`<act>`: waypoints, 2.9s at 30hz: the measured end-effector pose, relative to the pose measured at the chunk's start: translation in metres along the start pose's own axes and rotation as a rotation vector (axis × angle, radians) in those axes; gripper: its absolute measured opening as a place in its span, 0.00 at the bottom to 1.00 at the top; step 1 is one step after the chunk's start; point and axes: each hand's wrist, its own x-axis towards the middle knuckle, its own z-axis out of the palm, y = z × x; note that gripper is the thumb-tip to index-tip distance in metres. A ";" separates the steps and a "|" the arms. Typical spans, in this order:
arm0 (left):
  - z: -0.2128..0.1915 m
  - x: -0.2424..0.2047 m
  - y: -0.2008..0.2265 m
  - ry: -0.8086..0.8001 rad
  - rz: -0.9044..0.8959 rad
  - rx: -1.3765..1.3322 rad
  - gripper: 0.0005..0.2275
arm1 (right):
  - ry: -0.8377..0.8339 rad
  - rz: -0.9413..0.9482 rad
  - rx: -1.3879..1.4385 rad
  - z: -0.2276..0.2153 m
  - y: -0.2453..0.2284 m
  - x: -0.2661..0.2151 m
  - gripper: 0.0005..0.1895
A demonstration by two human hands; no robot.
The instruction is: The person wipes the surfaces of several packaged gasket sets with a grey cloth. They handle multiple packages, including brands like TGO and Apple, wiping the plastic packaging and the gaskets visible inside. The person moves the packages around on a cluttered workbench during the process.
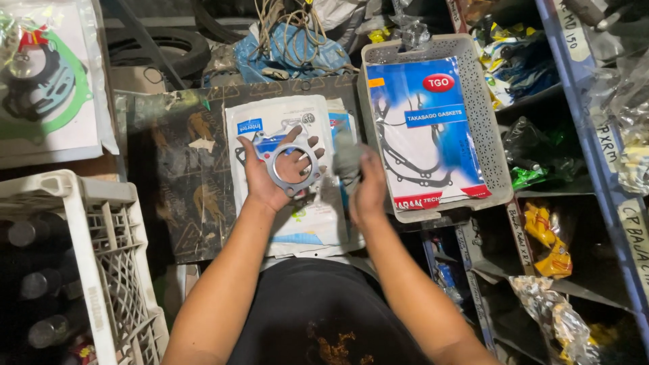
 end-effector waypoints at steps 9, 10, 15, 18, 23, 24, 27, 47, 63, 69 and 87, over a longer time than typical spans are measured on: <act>0.040 -0.015 -0.014 0.192 0.031 -0.060 0.45 | -0.456 -0.179 -0.532 0.017 0.019 -0.001 0.11; 0.050 -0.017 -0.016 0.190 0.029 -0.058 0.45 | -0.454 -0.181 -0.532 0.025 0.017 -0.009 0.11; 0.149 -0.055 -0.017 0.326 0.111 0.024 0.27 | -0.496 -0.510 -1.106 0.039 0.010 -0.020 0.14; 0.076 -0.028 -0.020 0.109 0.024 -0.021 0.37 | -0.407 -0.477 -1.219 0.028 0.028 0.014 0.11; 0.023 -0.007 -0.023 0.050 0.007 -0.068 0.40 | -0.282 -0.161 -0.832 0.019 0.013 0.027 0.09; 0.006 -0.002 -0.026 0.042 0.061 -0.081 0.39 | -0.247 -0.052 -0.687 0.015 0.006 0.025 0.12; 0.032 -0.015 -0.023 0.059 0.090 -0.069 0.40 | -0.289 0.336 -0.527 0.020 -0.002 0.009 0.13; 0.034 -0.016 -0.041 0.037 0.092 0.092 0.30 | -0.225 0.353 -0.524 0.033 0.012 0.001 0.13; 0.008 -0.002 -0.023 0.026 0.016 0.285 0.44 | 0.049 0.152 0.046 0.024 0.012 0.022 0.10; -0.021 0.009 -0.019 0.000 -0.057 0.413 0.47 | -0.192 -0.200 -0.240 0.008 0.007 0.047 0.13; -0.036 0.015 -0.006 0.338 0.260 0.880 0.10 | -0.013 0.163 -0.439 -0.006 0.010 0.059 0.19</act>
